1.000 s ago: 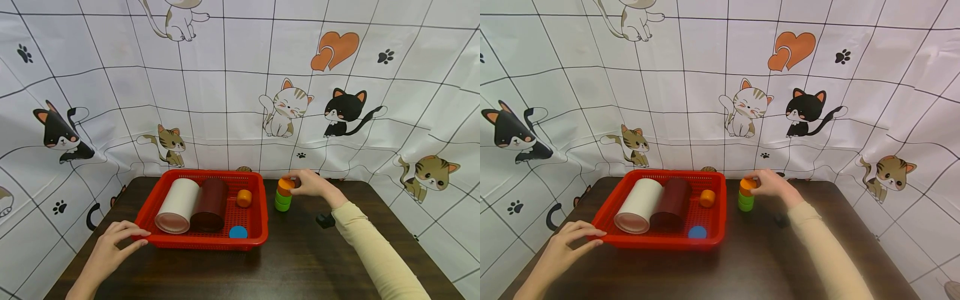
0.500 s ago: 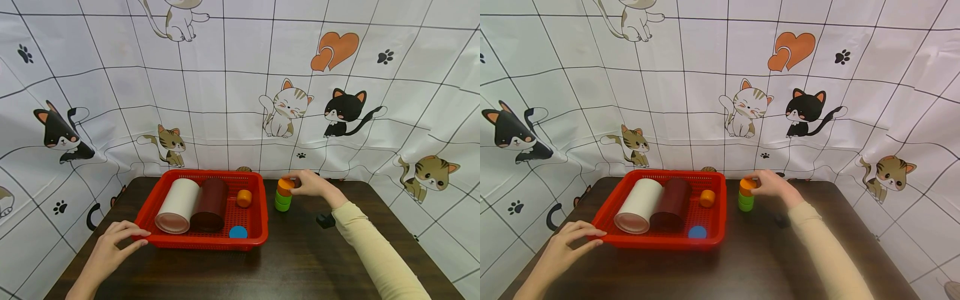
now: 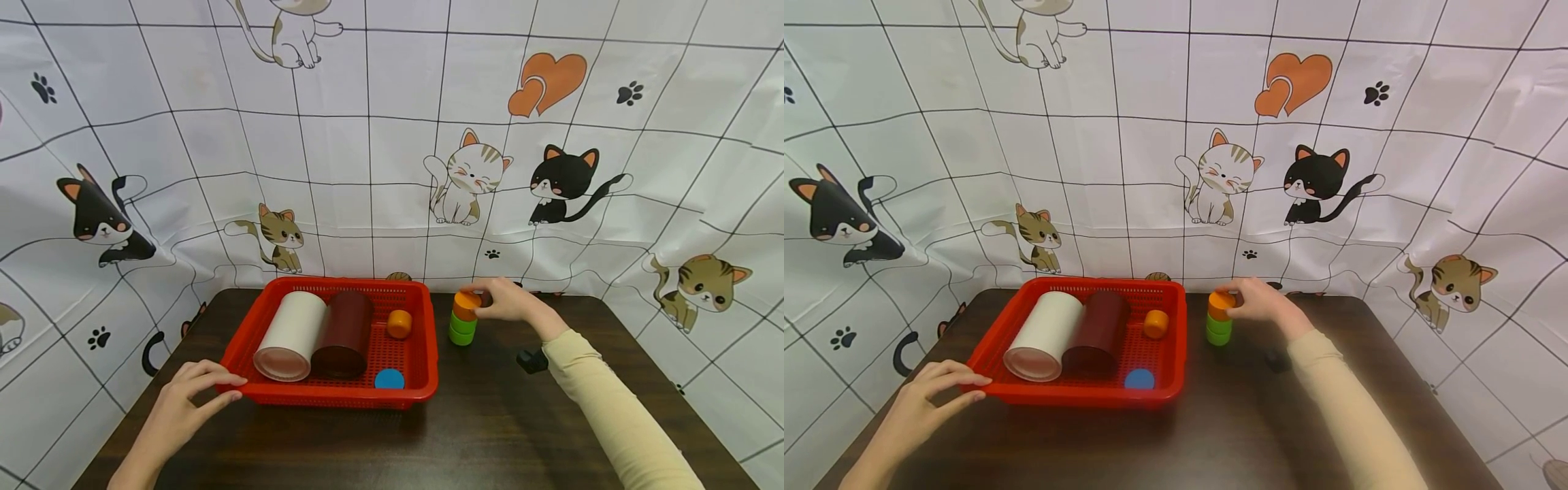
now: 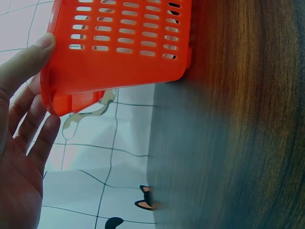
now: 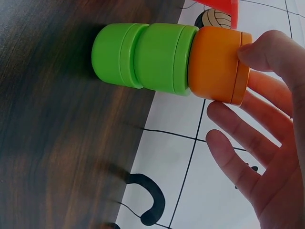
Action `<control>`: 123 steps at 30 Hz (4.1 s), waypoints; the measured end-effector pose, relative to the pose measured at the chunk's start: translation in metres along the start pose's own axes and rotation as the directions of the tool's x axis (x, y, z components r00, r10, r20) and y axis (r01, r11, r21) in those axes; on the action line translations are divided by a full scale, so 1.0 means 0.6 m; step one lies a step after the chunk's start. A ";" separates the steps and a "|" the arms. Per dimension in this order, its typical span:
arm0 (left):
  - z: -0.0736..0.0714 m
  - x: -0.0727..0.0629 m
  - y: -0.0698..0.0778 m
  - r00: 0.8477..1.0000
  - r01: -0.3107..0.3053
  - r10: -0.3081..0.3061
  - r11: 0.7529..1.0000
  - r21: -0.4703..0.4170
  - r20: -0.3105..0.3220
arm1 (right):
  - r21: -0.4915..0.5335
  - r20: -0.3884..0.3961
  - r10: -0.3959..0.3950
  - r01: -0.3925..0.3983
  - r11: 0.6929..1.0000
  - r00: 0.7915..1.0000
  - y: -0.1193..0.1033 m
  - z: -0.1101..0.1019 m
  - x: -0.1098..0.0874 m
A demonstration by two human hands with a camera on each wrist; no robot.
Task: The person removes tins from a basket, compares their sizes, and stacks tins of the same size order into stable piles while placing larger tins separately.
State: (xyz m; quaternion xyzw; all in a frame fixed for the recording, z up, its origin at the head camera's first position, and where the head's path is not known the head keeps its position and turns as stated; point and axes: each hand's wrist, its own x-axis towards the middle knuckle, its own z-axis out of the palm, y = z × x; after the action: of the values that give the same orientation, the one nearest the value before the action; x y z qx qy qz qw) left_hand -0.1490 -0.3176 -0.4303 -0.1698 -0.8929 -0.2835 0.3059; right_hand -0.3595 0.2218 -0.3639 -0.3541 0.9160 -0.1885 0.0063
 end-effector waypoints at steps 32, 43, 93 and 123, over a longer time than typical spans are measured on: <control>0.000 -0.002 0.000 1.000 0.008 -0.008 1.000 0.019 -0.002 | -0.120 0.024 -0.030 0.033 0.992 0.999 -0.061 -0.044 0.058; -0.003 -0.004 0.000 1.000 0.002 -0.002 1.000 0.021 -0.004 | -0.156 0.080 -0.042 0.054 0.986 0.996 -0.134 -0.050 0.111; -0.002 -0.001 0.000 1.000 -0.015 0.015 1.000 -0.017 -0.003 | -0.165 0.400 0.238 -0.185 0.969 0.885 -0.201 0.084 0.218; 0.001 -0.002 -0.004 1.000 0.000 0.000 1.000 -0.011 0.006 | -0.212 0.425 0.275 -0.201 0.956 0.863 -0.201 0.119 0.217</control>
State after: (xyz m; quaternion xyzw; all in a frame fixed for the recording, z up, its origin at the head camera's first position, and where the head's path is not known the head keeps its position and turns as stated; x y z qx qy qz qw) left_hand -0.1493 -0.3195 -0.4325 -0.1724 -0.8922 -0.2881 0.3022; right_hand -0.3687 0.0312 -0.3723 -0.2714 0.9384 -0.0248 0.2126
